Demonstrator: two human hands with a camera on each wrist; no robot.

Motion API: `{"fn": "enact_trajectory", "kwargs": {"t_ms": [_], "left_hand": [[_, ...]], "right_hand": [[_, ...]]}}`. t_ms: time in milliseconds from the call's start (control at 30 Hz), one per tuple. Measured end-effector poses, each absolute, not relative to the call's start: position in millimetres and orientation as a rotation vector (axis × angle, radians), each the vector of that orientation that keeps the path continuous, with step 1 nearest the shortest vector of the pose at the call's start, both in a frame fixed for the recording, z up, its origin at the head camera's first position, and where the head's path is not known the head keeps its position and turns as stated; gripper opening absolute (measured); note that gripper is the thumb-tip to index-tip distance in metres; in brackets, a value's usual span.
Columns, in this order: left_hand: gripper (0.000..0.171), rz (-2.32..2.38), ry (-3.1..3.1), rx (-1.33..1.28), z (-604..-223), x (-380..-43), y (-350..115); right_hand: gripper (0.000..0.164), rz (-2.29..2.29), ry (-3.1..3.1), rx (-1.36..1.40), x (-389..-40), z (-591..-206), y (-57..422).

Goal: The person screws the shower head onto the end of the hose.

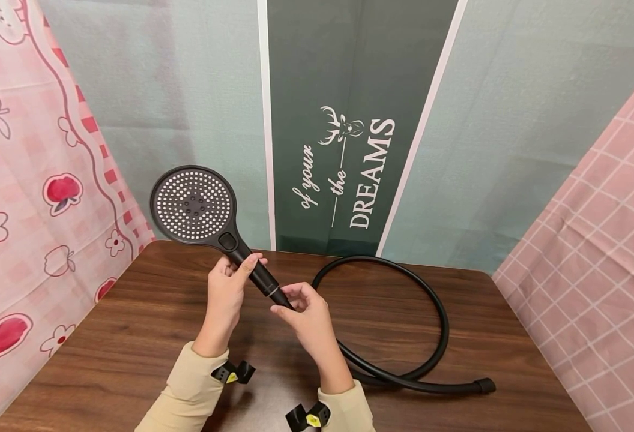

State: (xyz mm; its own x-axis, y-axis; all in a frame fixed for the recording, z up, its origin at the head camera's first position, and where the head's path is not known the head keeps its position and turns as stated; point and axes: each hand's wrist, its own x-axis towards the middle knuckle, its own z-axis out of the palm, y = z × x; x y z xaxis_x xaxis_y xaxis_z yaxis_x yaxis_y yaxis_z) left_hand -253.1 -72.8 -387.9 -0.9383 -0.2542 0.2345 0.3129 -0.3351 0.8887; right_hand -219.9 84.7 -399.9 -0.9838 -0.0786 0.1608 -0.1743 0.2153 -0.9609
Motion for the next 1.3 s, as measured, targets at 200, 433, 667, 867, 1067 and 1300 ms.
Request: {"fn": "enact_trajectory", "kwargs": {"t_ms": [200, 433, 667, 867, 1067, 1300], "left_hand": [[0.026, -2.315, -1.559, -0.076, -388.3, -253.2, -72.6], [0.025, -2.312, -1.558, -0.072, -387.7, -252.9, -73.2], [0.024, -2.313, -1.567, -0.072, -386.6, -251.3, -73.8], [0.023, -2.316, -1.562, -0.074, -386.1, -251.1, -73.6], [0.024, -2.315, -1.558, -0.087, -386.7, -251.8, -73.5], [0.024, -2.322, -1.556, -0.074, -386.8, -251.9, -73.3]], "right_hand": [[0.027, 1.911, -2.383, 0.237, -219.9, -400.1, 84.8], [0.026, 1.919, -2.381, 0.243, -220.2, -401.1, 84.7], [0.034, 1.935, -2.342, 0.288, -220.2, -401.6, 83.7], [0.032, 1.911, -2.35, 0.276, -220.4, -401.7, 83.5], [0.031, 1.918, -2.357, 0.248, -220.1, -400.5, 83.7], [0.03, 1.911, -2.372, 0.226, -220.4, -399.6, 83.6]]}}
